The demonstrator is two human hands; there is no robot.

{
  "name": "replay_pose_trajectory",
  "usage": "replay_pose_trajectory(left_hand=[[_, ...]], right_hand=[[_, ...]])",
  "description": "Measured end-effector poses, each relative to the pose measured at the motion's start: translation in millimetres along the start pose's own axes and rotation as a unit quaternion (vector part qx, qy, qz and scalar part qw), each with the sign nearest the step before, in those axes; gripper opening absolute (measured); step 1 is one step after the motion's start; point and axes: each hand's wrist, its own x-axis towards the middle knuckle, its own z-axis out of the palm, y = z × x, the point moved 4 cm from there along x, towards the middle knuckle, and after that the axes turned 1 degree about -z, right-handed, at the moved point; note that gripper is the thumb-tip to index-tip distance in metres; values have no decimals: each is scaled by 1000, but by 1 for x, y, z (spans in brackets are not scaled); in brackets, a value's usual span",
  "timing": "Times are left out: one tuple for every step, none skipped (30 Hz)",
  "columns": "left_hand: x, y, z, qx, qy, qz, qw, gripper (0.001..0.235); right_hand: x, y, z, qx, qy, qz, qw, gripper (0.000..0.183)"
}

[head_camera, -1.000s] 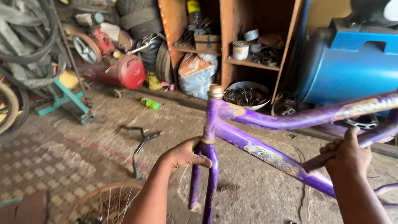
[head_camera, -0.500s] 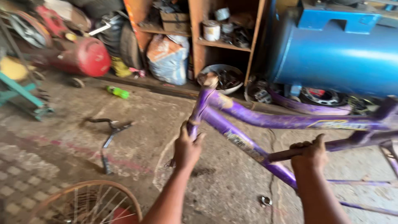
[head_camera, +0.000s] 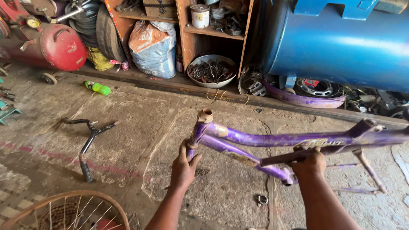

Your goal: The person attaches a handlebar stem to a purple bicycle frame lying on the floor. They then use a wrench to tighten the bolt securing the handlebar to the stem, adjusting the grip and tool position multiple times to ensure it is fastened.

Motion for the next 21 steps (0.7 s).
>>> replay_pose_trajectory(left_hand=[[2,-2,3,10,-7,-13,1000,73],[3,-4,7,21,-14,-25,999,72],[1,-8,11,18,-24,-45,999,73],[-2,-10,15,15,-35,-64,997,74],[-4,-13,16,14,-44,-84,995,75],[-6,-10,16,7,-36,-46,998,78],[-6,-6,16,0,-27,-6,1000,81],[-4,-2,16,-6,-18,34,999,83],[-4,-2,18,1,-23,25,999,84],[-2,-3,19,9,-27,17,999,84],[-2,-3,21,15,-32,8,999,85],[-2,-4,22,18,-36,2,999,83],[1,-4,21,20,-38,-2,999,82],[2,-4,21,22,-40,-6,999,80],[2,-4,20,24,-39,-8,999,82],[1,-4,20,27,-37,-10,999,83],[-1,-5,19,30,-36,-14,999,84],[-4,-5,17,15,-25,6,1000,83],[-5,-4,13,1,-12,27,1000,81],[-5,-2,10,-13,0,48,999,79],[-3,-2,6,-20,-17,53,998,72]], right_hand=[[0,0,-2,-13,5,3,1000,30],[2,0,-5,-27,9,7,1000,31],[3,1,-9,-23,-4,15,1000,32],[4,1,-13,-22,-11,23,999,31],[6,-1,-14,-32,-13,14,999,30],[7,-6,-13,-56,-7,-12,998,29],[6,-14,-9,-81,0,-40,996,28],[3,-28,0,-122,5,-126,984,27],[-5,-43,8,-169,18,-214,962,26],[-17,-56,18,-207,40,-305,929,26],[-36,-68,32,-242,20,-405,881,26],[-60,-75,47,-263,-5,-493,829,26],[-88,-75,66,-262,-45,-584,767,26],[-108,-64,85,-308,-86,-549,772,26],[-123,-45,102,-395,-103,-437,801,34],[-138,-18,115,-474,-120,-316,813,43],[-164,8,139,-526,-257,-378,717,45],[-189,34,157,-559,-386,-427,597,49],[-204,56,167,-535,-443,-386,607,50],[-215,72,174,-510,-498,-343,612,53],[-216,78,180,-504,-501,-293,639,51]])
